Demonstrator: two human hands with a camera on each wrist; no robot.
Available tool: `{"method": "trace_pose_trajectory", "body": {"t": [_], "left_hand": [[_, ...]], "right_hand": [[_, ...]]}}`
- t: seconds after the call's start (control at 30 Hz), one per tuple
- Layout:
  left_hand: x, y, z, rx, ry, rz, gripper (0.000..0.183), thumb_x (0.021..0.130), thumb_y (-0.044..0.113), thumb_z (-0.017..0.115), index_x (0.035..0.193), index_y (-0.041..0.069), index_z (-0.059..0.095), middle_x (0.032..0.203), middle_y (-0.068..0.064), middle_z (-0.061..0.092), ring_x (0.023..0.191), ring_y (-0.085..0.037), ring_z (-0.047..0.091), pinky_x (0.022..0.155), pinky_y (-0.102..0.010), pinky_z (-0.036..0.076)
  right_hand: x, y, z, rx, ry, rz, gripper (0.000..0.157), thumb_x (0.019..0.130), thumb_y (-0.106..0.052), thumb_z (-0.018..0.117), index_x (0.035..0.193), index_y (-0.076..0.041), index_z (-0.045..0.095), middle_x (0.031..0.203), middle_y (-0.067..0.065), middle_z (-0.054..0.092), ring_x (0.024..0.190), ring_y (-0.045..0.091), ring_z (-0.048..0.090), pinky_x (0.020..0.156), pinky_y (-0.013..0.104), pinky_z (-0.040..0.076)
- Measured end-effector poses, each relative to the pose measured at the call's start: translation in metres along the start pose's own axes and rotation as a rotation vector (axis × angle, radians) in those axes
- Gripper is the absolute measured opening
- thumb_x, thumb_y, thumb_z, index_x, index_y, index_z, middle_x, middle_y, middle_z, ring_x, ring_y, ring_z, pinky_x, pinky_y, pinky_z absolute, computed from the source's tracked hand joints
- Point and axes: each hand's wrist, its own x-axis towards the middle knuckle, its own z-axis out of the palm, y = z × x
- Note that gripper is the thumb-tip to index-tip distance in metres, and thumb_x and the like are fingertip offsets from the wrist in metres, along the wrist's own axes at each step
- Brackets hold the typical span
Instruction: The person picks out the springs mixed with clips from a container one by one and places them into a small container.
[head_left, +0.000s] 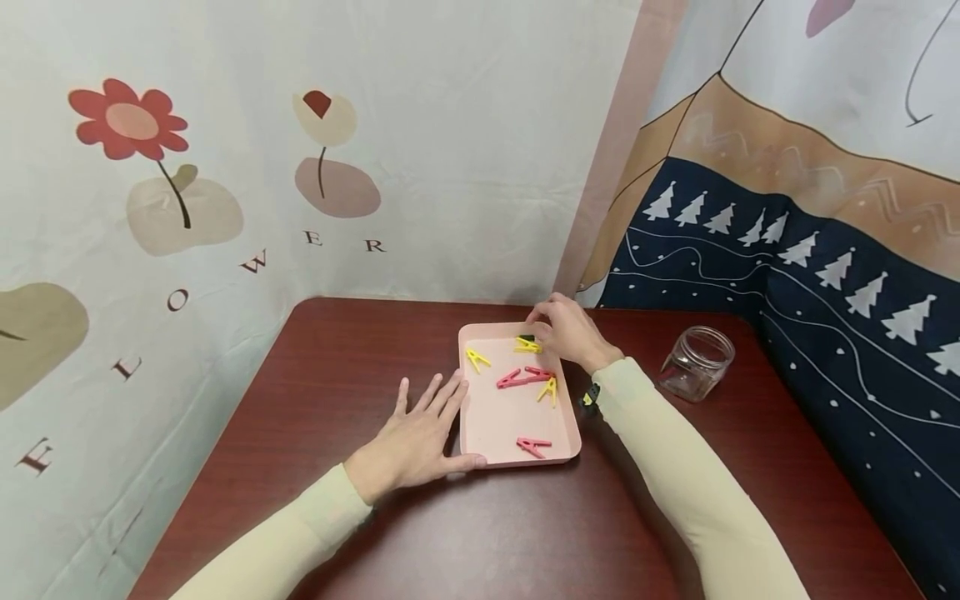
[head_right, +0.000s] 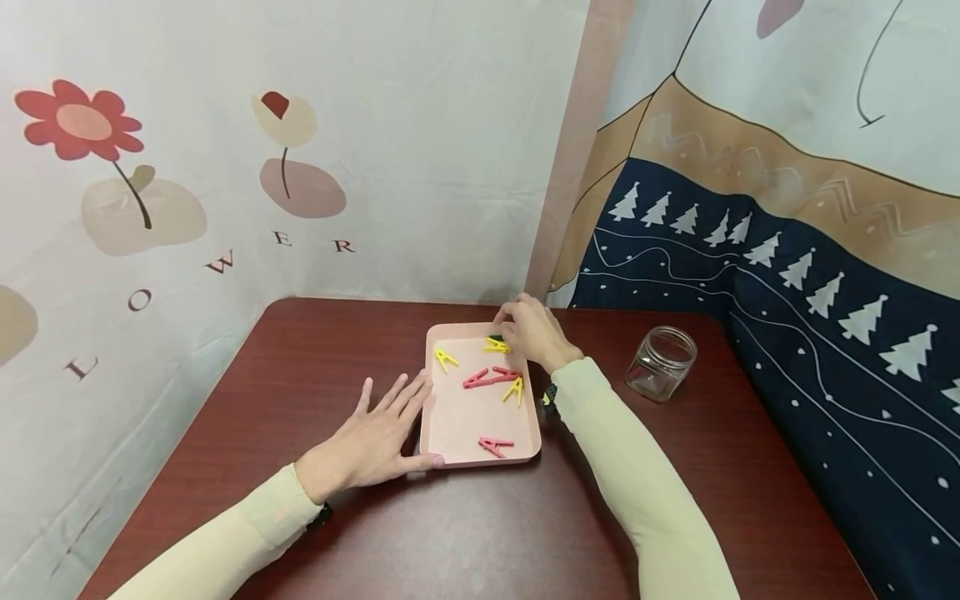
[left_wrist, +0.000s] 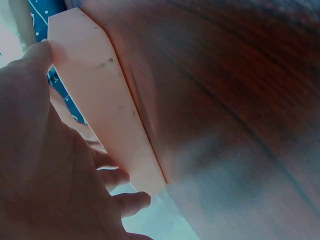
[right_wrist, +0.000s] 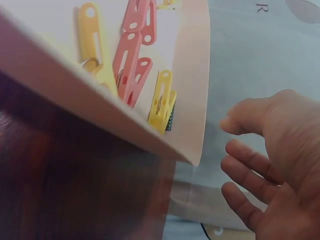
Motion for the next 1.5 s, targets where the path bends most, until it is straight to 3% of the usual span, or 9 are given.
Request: {"method": "trace_pose_trajectory", "body": {"t": [0.3, 0.47, 0.67, 0.8, 1.07, 1.3, 1.5], "left_hand": [[0.001, -0.001, 0.002, 0.004, 0.005, 0.001, 0.127, 0.1, 0.095, 0.059, 0.188, 0.011, 0.02, 0.199, -0.008, 0.015, 0.183, -0.045, 0.023, 0.14, -0.086, 0.01], [0.001, -0.001, 0.003, 0.009, 0.005, 0.004, 0.127, 0.1, 0.096, 0.058, 0.188, 0.011, 0.021, 0.199, -0.008, 0.015, 0.183, -0.045, 0.023, 0.14, -0.086, 0.01], [0.001, 0.0, 0.004, 0.01, 0.007, 0.006, 0.127, 0.1, 0.096, 0.058, 0.188, 0.012, 0.021, 0.199, -0.008, 0.014, 0.183, -0.045, 0.023, 0.14, -0.086, 0.01], [0.001, 0.0, 0.003, 0.011, 0.008, 0.006, 0.127, 0.1, 0.096, 0.058, 0.188, 0.012, 0.02, 0.199, -0.008, 0.014, 0.183, -0.045, 0.023, 0.14, -0.086, 0.01], [0.0, 0.0, 0.003, 0.008, 0.013, 0.003, 0.126, 0.1, 0.093, 0.061, 0.188, 0.012, 0.021, 0.199, -0.008, 0.015, 0.183, -0.045, 0.023, 0.14, -0.086, 0.01], [-0.001, -0.001, 0.002, 0.005, 0.015, 0.004, 0.126, 0.1, 0.093, 0.061, 0.188, 0.012, 0.021, 0.199, -0.009, 0.016, 0.182, -0.045, 0.024, 0.14, -0.087, 0.011], [-0.001, -0.002, 0.003, 0.006, 0.02, 0.007, 0.126, 0.1, 0.093, 0.061, 0.188, 0.011, 0.022, 0.198, -0.009, 0.017, 0.182, -0.045, 0.025, 0.14, -0.087, 0.012]], "right_hand": [[0.021, -0.005, 0.015, -0.087, -0.121, -0.017, 0.021, 0.11, -0.008, 0.079, 0.127, -0.014, 0.089, 0.13, 0.011, 0.073, 0.117, 0.029, 0.065, 0.109, 0.045, 0.068], [0.03, -0.004, 0.02, -0.182, -0.19, -0.008, 0.025, 0.107, -0.005, 0.081, 0.126, -0.018, 0.09, 0.13, 0.01, 0.075, 0.12, 0.027, 0.066, 0.111, 0.047, 0.065], [0.036, -0.003, 0.018, -0.206, -0.261, 0.035, 0.037, 0.099, 0.006, 0.086, 0.122, -0.024, 0.091, 0.132, 0.006, 0.08, 0.121, 0.028, 0.063, 0.113, 0.052, 0.061], [0.038, -0.002, 0.019, -0.235, -0.267, 0.046, 0.042, 0.096, 0.008, 0.088, 0.121, -0.025, 0.091, 0.135, 0.004, 0.082, 0.121, 0.027, 0.065, 0.115, 0.054, 0.06], [0.038, -0.003, 0.02, -0.313, -0.235, -0.016, 0.031, 0.099, 0.002, 0.089, 0.114, -0.025, 0.092, 0.127, 0.002, 0.086, 0.116, 0.027, 0.068, 0.117, 0.056, 0.053], [0.037, -0.006, 0.016, -0.38, -0.231, -0.059, 0.033, 0.092, 0.003, 0.095, 0.111, -0.024, 0.091, 0.12, 0.001, 0.087, 0.111, 0.026, 0.069, 0.111, 0.055, 0.052], [0.04, -0.005, 0.017, -0.393, -0.235, -0.064, 0.029, 0.094, 0.001, 0.095, 0.11, -0.023, 0.092, 0.119, 0.001, 0.088, 0.109, 0.025, 0.07, 0.108, 0.053, 0.053]]}}
